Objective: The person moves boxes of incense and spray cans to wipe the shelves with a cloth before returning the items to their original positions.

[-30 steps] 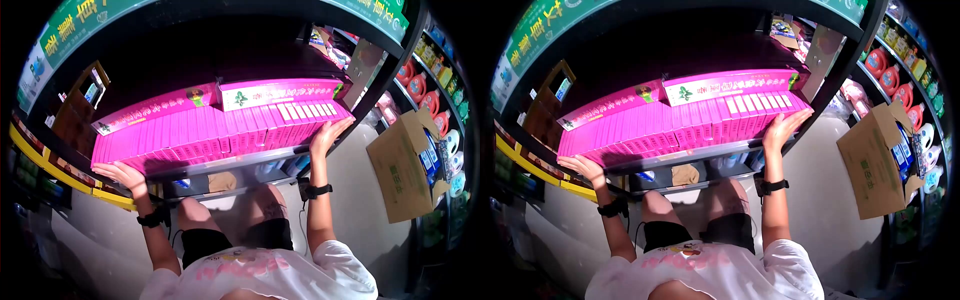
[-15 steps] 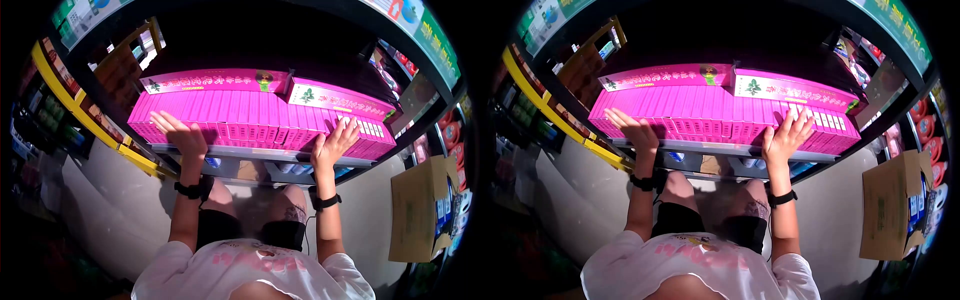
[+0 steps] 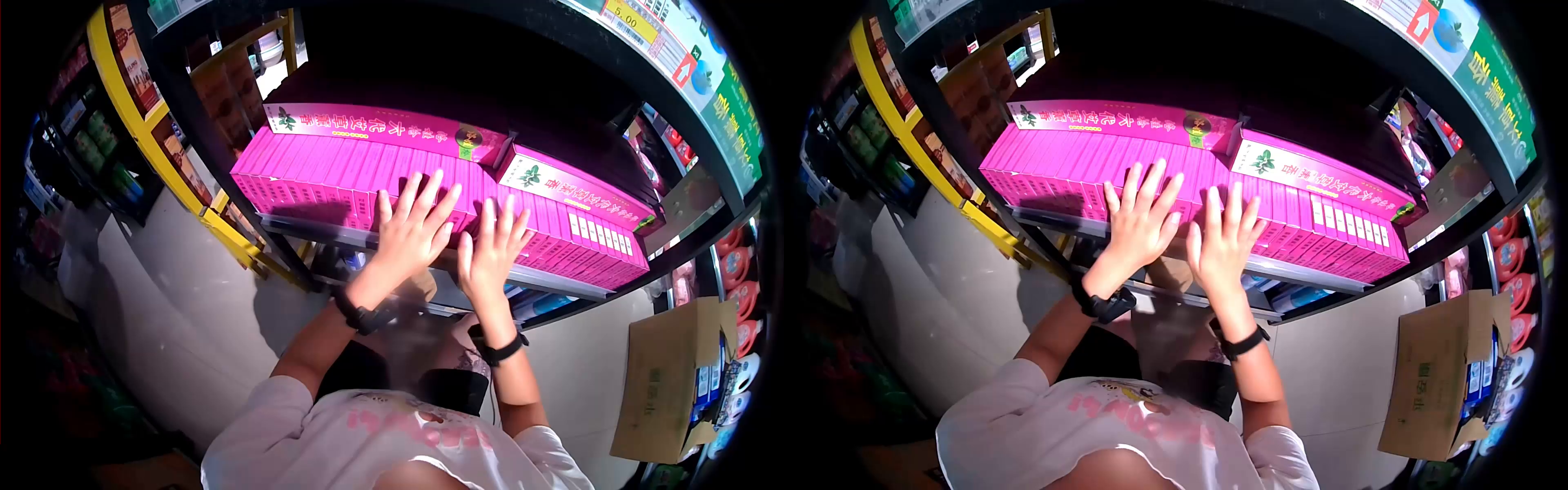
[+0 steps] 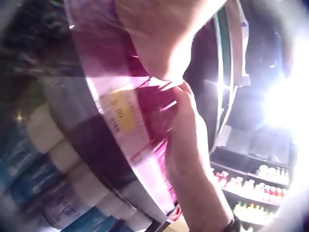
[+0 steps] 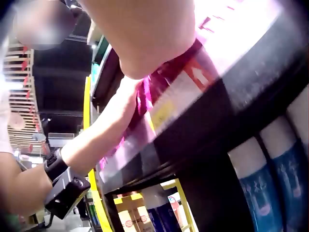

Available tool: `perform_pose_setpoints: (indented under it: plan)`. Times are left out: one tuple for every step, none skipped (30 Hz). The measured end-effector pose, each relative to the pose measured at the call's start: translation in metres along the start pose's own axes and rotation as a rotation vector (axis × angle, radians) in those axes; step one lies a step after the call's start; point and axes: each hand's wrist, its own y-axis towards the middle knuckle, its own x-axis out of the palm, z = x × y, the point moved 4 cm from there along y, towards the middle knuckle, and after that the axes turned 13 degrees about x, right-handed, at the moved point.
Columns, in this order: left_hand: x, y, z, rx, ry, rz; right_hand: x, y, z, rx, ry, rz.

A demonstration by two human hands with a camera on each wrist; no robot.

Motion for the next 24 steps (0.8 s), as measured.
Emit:
perform_pose_setpoints:
  plan:
    - [0.007, -0.002, 0.001, 0.024, 0.119, 0.121, 0.015, -0.003, 0.005, -0.068, -0.091, 0.166]
    - [0.011, -0.002, 0.001, 0.005, 0.109, 0.152, 0.017, -0.002, 0.004, -0.063, -0.083, 0.188]
    - [0.012, -0.002, 0.001, -0.010, 0.102, 0.184, 0.017, -0.001, 0.003, -0.057, -0.072, 0.213]
    - [0.013, -0.002, 0.001, -0.009, 0.106, 0.201, 0.016, -0.001, 0.002, -0.071, -0.077, 0.224]
    - [0.013, 0.000, -0.001, -0.009, 0.108, 0.201, 0.016, 0.002, 0.002, -0.071, -0.075, 0.224]
    - [0.013, 0.000, -0.001, -0.010, 0.094, 0.206, 0.014, 0.003, 0.002, -0.071, -0.067, 0.208]
    - [0.011, -0.002, 0.000, -0.015, 0.075, 0.204, 0.012, 0.001, 0.002, -0.068, -0.060, 0.183]
    - [0.008, -0.001, 0.000, -0.017, 0.047, 0.201, 0.008, 0.001, -0.001, -0.061, -0.044, 0.172]
    - [0.003, 0.000, 0.000, -0.031, -0.006, 0.142, 0.001, 0.002, -0.005, -0.040, -0.028, 0.094]
    - [-0.004, 0.000, 0.000, -0.046, -0.081, 0.073, -0.011, 0.002, -0.009, -0.019, 0.004, 0.020]
    - [-0.012, 0.001, -0.002, -0.057, -0.151, 0.017, -0.019, 0.003, -0.011, -0.003, 0.036, -0.042]
    - [-0.020, -0.006, -0.005, -0.079, -0.189, 0.070, -0.027, 0.000, -0.008, 0.005, 0.162, -0.013]
    - [-0.025, -0.017, -0.012, -0.105, -0.184, 0.109, -0.034, -0.005, -0.001, 0.011, 0.197, 0.024]
    - [-0.030, -0.029, -0.025, -0.137, -0.106, 0.147, -0.039, -0.010, 0.010, 0.008, 0.153, 0.086]
    - [-0.037, -0.042, -0.040, -0.171, -0.023, 0.182, -0.044, -0.014, 0.022, 0.004, 0.115, 0.146]
    - [-0.044, -0.052, -0.060, -0.256, 0.058, 0.264, -0.049, -0.016, 0.037, 0.045, 0.086, 0.191]
    - [-0.049, -0.062, -0.082, -0.339, 0.138, 0.344, -0.051, -0.015, 0.052, 0.088, 0.053, 0.233]
    - [-0.055, -0.074, -0.101, -0.385, 0.186, 0.362, -0.048, -0.013, 0.068, 0.154, 0.066, 0.194]
    - [-0.058, -0.086, -0.117, -0.432, 0.227, 0.378, -0.044, -0.013, 0.081, 0.223, 0.069, 0.153]
    - [-0.048, -0.094, -0.137, -0.553, 0.257, 0.072, -0.039, -0.012, 0.082, 0.191, -0.007, 0.156]
    - [-0.045, -0.091, -0.136, -0.517, 0.119, 0.244, -0.034, -0.011, 0.086, 0.157, -0.045, 0.173]
    - [-0.044, -0.092, -0.136, -0.476, 0.157, 0.229, -0.031, -0.011, 0.088, 0.162, -0.048, 0.168]
    - [-0.046, -0.093, -0.131, -0.437, 0.188, 0.211, -0.032, -0.012, 0.088, 0.167, -0.056, 0.158]
    - [-0.044, -0.095, -0.133, -0.441, 0.162, 0.227, -0.035, -0.012, 0.085, 0.154, -0.047, 0.151]
